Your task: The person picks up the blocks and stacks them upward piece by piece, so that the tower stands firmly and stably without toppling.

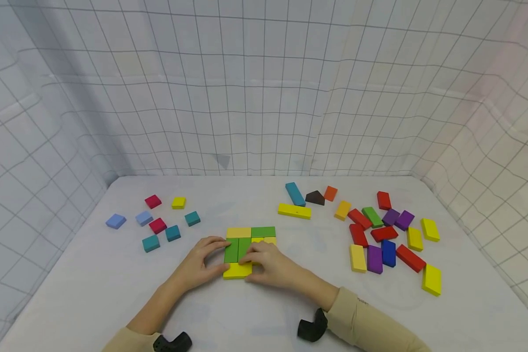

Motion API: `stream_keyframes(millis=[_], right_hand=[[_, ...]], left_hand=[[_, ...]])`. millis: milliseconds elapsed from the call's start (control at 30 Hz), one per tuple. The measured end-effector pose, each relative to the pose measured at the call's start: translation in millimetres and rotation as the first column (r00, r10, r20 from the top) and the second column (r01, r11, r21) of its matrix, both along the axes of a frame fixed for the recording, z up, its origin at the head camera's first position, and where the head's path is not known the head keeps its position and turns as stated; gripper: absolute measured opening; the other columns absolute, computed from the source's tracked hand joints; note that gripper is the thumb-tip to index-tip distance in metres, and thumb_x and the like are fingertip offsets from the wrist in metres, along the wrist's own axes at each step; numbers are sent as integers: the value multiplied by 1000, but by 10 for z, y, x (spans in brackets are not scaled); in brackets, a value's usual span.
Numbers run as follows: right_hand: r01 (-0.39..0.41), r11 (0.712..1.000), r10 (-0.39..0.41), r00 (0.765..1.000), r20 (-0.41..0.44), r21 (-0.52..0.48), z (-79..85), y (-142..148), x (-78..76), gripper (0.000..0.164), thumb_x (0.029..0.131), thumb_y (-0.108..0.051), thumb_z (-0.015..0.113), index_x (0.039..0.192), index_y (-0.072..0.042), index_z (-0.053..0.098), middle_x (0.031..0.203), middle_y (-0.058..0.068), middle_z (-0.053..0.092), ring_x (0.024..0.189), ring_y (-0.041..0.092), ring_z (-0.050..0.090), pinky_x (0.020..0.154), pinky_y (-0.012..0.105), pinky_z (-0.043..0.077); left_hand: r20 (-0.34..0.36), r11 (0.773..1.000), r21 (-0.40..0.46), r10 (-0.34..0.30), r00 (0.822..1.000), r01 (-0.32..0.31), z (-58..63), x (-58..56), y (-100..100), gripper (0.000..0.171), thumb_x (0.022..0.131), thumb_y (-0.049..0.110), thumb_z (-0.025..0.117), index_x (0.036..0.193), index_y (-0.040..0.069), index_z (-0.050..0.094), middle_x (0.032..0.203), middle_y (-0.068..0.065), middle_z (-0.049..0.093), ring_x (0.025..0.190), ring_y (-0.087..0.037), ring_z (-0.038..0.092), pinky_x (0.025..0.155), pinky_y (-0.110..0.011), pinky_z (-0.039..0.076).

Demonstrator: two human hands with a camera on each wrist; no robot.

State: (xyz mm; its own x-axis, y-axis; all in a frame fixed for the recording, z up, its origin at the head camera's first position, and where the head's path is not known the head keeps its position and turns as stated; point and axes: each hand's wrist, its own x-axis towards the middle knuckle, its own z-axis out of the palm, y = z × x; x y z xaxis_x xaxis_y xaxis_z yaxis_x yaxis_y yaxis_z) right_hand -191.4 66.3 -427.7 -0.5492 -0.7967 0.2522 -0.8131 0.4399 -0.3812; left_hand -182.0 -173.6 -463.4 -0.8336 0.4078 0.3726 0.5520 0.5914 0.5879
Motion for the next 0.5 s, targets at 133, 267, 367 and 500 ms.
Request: stream_keyframes(millis=[133, 267, 367, 500], right_hand=[[9, 1000, -9, 1000, 7, -4, -5, -3, 1, 32, 77, -29, 74, 105, -15, 67, 100, -3, 57, 85, 8, 46, 76, 17, 37], [14, 1000, -14, 1000, 24, -6, -7, -3, -1, 32, 77, -30, 74, 105, -16, 67, 100, -4, 56, 86, 8, 46, 77, 18, 38], [16, 1000, -16, 1000, 27, -7, -20, 0, -6, 33, 77, -31, 73, 105, -17, 66, 100, -4, 56, 87, 8, 46, 78, 17, 39], [17, 1000, -17, 1000, 18, -10, -42, 4, -17, 33, 76, -32, 74, 105, -17, 66, 99, -5, 56, 87, 7, 46, 78, 17, 39]], left_hand=[[-3, 1000, -3, -7, 1000, 7, 17, 9, 5, 44, 78, 26, 70, 118, 11, 60, 120, -6, 53, 113, -26, 46, 93, -53, 41], [0, 1000, -6, -4, 1000, 4, 21, 12, 3, 44, 78, 25, 70, 118, 11, 60, 120, -6, 53, 113, -26, 46, 93, -53, 41], [3, 1000, -9, 0, 1000, 0, 17, 11, 0, 44, 78, 25, 70, 118, 11, 60, 120, -5, 53, 113, -26, 46, 93, -53, 41], [9, 1000, -9, -1, 1000, 1, 8, 5, -3, 44, 78, 25, 70, 118, 11, 60, 120, -5, 53, 113, -26, 46, 93, -53, 40]])
